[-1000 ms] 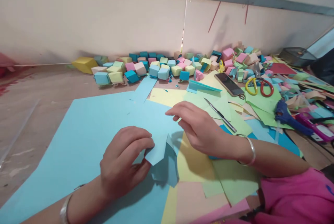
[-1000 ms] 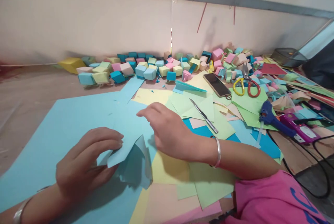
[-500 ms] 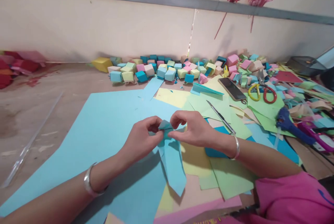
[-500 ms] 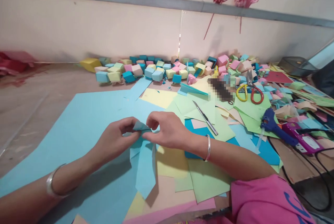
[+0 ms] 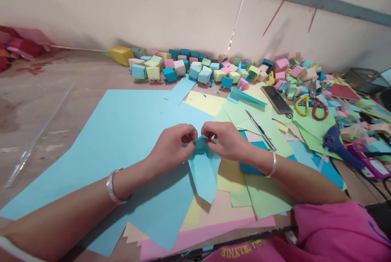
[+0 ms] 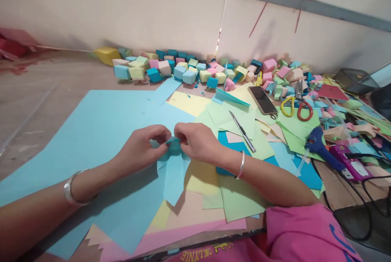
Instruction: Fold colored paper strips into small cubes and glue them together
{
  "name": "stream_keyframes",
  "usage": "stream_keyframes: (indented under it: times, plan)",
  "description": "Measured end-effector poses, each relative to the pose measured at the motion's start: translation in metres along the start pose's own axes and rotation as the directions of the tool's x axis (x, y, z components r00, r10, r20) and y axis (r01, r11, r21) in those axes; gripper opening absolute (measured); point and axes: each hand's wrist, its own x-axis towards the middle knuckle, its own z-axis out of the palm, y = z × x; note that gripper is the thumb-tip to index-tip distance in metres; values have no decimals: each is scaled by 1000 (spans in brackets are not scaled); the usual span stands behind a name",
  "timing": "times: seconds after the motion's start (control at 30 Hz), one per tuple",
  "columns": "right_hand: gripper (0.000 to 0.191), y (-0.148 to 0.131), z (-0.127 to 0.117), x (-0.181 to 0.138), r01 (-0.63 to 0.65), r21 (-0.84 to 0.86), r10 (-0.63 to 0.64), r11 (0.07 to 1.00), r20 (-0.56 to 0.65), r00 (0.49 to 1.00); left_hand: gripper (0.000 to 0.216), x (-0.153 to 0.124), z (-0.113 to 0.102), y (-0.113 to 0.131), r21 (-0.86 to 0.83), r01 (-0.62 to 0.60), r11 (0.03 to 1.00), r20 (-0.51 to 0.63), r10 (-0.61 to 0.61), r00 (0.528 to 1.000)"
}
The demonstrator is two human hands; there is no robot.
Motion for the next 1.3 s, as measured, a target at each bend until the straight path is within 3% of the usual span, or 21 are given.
stream_keyframes:
  times: [0.27, 0.53, 0.67, 0.83, 1.07, 1.3]
  plan:
    - [24, 2, -4, 3, 42, -23, -41, 999, 39, 998, 19, 5, -1, 0, -16, -65, 998, 38, 66, 997]
    - [32, 0, -15, 4, 129, -127, -108, 983, 165, 980, 23, 5, -4, 2, 68, -100, 993, 85, 94, 992]
    - [28, -4, -17, 1, 113, -177, -77, 978, 200, 977, 24, 4, -2, 1, 114, -134, 984, 84, 125, 989]
    - [16, -7, -12, 1, 0, -144, 19, 990, 128, 992, 22, 2, -1, 0, 163, -163, 973, 94, 149, 984]
    - [23, -19, -9, 5, -47, -403, 154, 914, 237, 959, 23, 0, -1, 0, 196, -178, 964, 127, 155, 980]
    - [19, -28, -7, 3, -51, -484, 175, 873, 214, 961, 22, -1, -9, 9, 132, -115, 985, 214, 85, 973]
